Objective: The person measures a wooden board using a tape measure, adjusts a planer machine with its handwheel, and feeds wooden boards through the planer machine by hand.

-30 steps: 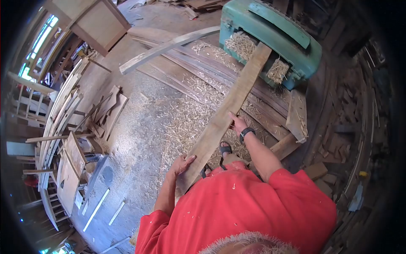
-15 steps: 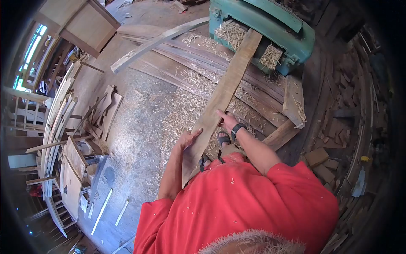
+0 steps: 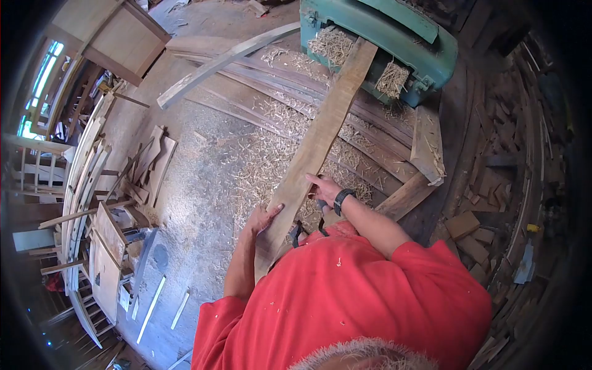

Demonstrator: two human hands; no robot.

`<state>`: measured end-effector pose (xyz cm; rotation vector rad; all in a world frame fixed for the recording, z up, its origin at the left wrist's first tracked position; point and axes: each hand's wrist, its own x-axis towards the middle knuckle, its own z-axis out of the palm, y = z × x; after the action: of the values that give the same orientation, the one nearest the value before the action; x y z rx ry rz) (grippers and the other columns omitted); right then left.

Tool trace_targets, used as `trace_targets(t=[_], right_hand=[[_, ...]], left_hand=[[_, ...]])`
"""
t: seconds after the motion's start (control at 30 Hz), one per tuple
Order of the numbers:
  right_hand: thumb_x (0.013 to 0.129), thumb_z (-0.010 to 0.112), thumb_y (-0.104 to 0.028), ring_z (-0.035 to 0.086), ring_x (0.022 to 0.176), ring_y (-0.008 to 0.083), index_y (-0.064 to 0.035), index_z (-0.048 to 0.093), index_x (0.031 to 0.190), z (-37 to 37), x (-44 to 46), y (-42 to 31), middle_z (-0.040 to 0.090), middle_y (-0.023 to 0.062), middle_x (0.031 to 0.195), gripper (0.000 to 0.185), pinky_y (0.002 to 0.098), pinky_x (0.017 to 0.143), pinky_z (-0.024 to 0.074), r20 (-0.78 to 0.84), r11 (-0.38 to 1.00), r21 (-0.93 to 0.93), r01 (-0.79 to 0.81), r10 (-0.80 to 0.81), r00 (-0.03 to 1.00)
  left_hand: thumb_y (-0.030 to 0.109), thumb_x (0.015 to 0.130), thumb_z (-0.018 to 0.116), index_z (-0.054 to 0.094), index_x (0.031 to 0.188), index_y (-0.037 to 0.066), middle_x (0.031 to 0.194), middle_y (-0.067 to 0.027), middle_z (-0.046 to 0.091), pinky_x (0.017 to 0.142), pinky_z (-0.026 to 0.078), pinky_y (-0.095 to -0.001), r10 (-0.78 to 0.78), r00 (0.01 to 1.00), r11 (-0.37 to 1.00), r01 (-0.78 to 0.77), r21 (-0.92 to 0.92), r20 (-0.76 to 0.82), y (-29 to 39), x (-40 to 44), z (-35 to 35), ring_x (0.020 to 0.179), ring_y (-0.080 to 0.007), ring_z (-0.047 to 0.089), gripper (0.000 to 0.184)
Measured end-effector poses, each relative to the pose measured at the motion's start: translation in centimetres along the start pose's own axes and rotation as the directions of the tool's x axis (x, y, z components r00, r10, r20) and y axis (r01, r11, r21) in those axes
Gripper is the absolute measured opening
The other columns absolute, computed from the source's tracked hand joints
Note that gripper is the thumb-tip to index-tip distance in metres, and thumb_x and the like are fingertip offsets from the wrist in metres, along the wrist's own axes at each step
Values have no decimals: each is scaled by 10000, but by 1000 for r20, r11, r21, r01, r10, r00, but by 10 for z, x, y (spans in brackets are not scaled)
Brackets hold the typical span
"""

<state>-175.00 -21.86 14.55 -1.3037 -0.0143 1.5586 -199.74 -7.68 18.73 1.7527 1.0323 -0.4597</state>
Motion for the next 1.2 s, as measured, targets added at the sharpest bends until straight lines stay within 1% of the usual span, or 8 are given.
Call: trace_targets(t=[0.17,0.27,0.33,0.57,0.63,0.87,0.93,1.2], right_hand=[[871,663,-558,613,910,173,-150,609,1123,-33,7,-32,624,7,986,482,374,809,471,9,974,225,14,-16,1000],[869,662,-565,599,974,177,-161,609,1142,-73,38,-65,624,7,1011,491,405,878,445,-38,942,310,129,-124,992],[867,670,-551,587,1015,183,-159,603,1162,-75,28,-109,627,14,1034,495,433,927,416,-331,935,273,225,-128,935],[862,710,-477,598,1047,199,-137,596,1170,-105,77,-159,632,43,1115,473,451,889,475,-200,944,218,247,-205,958],[859,725,-434,616,1034,208,-104,593,1160,-103,91,-154,642,58,1118,465,433,847,512,-203,948,227,222,-177,963],[861,725,-410,652,952,217,-87,577,1192,-87,101,-126,662,58,1056,485,420,786,543,-234,962,131,241,-206,950],[862,725,-407,651,953,219,-94,571,1202,-85,97,-121,660,55,1059,487,422,780,543,-228,967,122,224,-193,954],[878,716,-371,643,991,237,-94,547,1246,-60,82,-109,641,80,1141,490,427,821,538,-257,969,104,223,-190,947]], left_hand=[[765,815,509,677,1121,-46,883,-245,684,853,494,-443,57,989,995,-44,91,-138,-26,-1,10,855,-365,668,884],[776,758,579,653,1119,-87,1003,-296,675,882,486,-452,-75,995,996,78,45,-71,-10,-20,-1,969,-387,666,939],[770,764,580,650,1151,-63,1027,-287,675,899,483,-447,-23,999,996,21,-84,-28,-41,-13,7,997,-385,660,921],[698,780,641,655,1174,-35,1028,-252,691,885,496,-417,-71,996,993,65,-97,-56,-46,-36,5,974,-350,670,832],[612,806,675,666,1145,-41,958,-160,717,784,511,-390,-29,993,992,15,-124,-113,-58,-39,9,870,-220,665,735],[588,815,681,669,1131,-42,930,-156,721,793,514,-382,-65,996,995,59,-83,-67,-81,-50,3,859,-211,667,705],[632,777,691,681,1118,-41,944,-181,718,807,507,-401,-100,995,977,95,-192,-17,-95,-52,5,865,-266,678,755],[670,760,680,676,1129,-35,958,-229,709,830,505,-420,-80,995,994,75,-79,-63,-113,-70,2,910,-336,687,796]])
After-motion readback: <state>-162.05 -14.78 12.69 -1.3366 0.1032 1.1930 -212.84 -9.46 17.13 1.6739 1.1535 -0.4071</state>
